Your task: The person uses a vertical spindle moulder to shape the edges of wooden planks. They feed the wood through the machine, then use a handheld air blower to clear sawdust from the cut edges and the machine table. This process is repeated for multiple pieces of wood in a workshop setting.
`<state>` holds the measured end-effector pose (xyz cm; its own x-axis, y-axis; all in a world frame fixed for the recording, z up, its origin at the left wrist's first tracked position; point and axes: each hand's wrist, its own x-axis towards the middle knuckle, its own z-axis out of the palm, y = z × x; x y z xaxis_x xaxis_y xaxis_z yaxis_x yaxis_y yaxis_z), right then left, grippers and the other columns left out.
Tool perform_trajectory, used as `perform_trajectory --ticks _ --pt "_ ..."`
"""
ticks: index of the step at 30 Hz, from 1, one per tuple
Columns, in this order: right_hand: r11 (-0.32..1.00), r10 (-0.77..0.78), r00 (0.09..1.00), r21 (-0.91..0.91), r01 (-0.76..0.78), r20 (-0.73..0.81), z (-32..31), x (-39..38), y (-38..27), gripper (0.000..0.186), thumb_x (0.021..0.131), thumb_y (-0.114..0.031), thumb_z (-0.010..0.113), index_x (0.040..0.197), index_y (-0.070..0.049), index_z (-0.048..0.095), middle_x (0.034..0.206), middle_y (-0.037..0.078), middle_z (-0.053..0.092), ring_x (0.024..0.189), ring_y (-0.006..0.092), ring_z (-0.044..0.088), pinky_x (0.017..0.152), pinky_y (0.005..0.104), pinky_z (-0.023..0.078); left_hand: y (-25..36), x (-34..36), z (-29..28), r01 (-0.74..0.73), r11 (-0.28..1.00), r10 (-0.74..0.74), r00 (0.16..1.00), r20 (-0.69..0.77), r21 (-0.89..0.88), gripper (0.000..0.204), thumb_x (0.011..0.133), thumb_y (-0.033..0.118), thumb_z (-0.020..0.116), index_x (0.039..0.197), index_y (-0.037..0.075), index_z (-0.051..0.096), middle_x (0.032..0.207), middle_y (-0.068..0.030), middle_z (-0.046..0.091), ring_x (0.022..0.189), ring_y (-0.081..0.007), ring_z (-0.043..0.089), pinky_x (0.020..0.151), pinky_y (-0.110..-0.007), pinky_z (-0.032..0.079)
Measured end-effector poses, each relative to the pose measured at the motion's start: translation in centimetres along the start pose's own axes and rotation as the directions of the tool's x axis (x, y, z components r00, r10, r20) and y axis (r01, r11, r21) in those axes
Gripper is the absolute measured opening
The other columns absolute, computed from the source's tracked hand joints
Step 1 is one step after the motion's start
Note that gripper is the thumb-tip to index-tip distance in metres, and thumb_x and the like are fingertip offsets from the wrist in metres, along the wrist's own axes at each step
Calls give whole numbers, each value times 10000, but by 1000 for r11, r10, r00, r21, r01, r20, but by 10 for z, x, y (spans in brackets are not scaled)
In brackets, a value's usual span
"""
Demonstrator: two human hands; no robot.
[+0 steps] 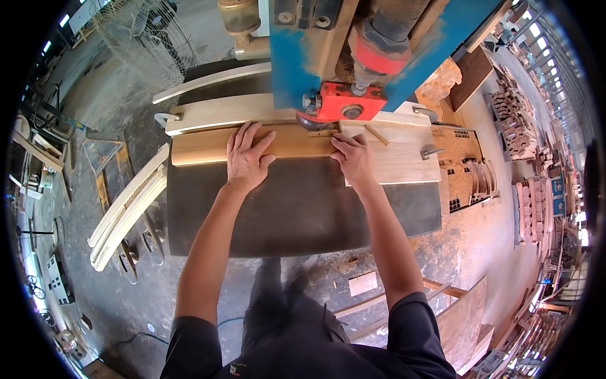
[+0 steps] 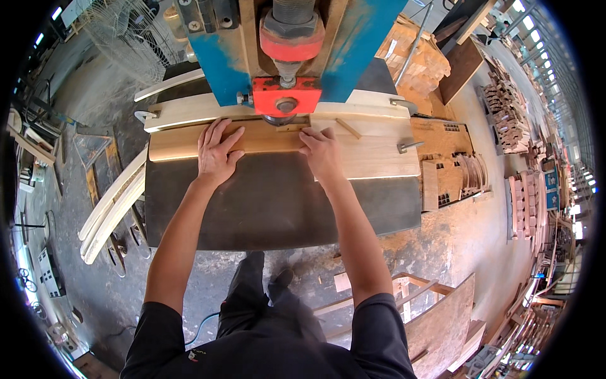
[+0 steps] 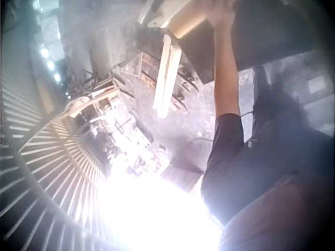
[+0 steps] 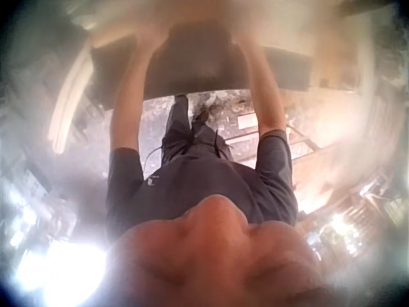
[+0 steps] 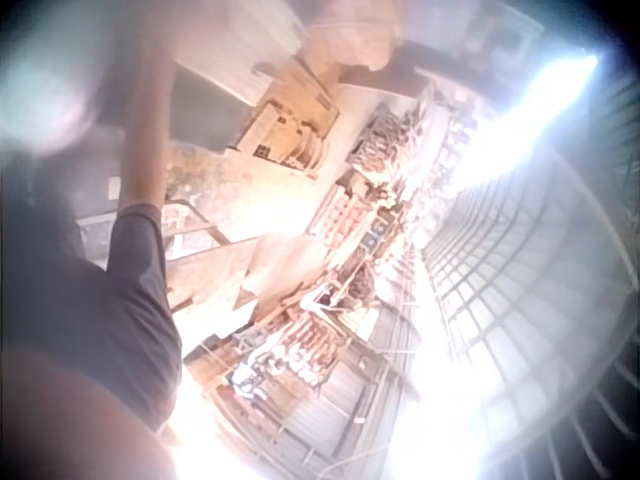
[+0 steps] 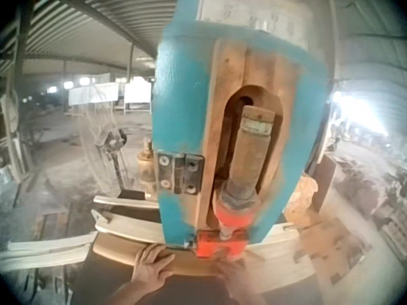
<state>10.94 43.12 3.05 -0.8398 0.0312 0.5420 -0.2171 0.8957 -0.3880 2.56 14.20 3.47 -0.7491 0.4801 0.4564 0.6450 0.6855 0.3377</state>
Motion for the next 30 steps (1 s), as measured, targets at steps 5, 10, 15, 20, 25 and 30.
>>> perform_trajectory --ticks 5,10,15,20,25,30 --pt "1000 26 999 -19 -25 39 2 2 -2 424 723 -69 853 1142 -68 785 1223 18 763 939 318 610 865 400 565 -1 2 0 -13 1000 13 1000 -9 -28 557 785 185 848 1326 190 721 1492 -61 529 1444 -297 443 1228 -522 319" --pt "998 59 996 -30 -58 65 0 4 -5 424 728 -58 849 1146 -59 782 1224 19 762 935 315 610 864 399 565 -1 2 2 -11 999 11 1000 -22 -34 550 776 172 844 1313 185 725 1469 -51 541 1420 -293 460 1220 -525 325" --pt "997 62 998 -36 -61 31 4 5 -2 415 737 -56 842 1147 -54 780 1207 15 762 923 312 612 855 401 565 -1 6 4 -14 999 12 999 -39 -43 553 770 165 842 1310 183 725 1443 -50 548 1400 -294 470 1215 -519 331" --pt "996 79 996 -35 -78 35 4 9 -7 404 745 -53 836 1145 -63 782 1193 9 763 914 307 611 839 400 566 -4 7 4 -9 999 8 999 -39 -43 548 776 162 840 1311 181 724 1435 -52 543 1392 -298 469 1215 -515 334" --pt "996 86 996 -37 -85 28 5 11 -6 394 748 -55 834 1138 -77 786 1192 1 763 912 307 609 836 400 566 -3 9 4 -5 999 3 999 -38 -48 544 780 159 840 1311 182 725 1422 -52 544 1387 -300 470 1214 -513 336" --pt "994 98 995 -52 -97 29 6 11 -4 399 743 -68 833 1139 -80 784 1198 -9 763 910 309 607 833 404 564 -4 10 6 -10 999 8 999 -50 -53 538 773 152 836 1299 181 729 1405 -51 551 1378 -307 476 1205 -513 348"
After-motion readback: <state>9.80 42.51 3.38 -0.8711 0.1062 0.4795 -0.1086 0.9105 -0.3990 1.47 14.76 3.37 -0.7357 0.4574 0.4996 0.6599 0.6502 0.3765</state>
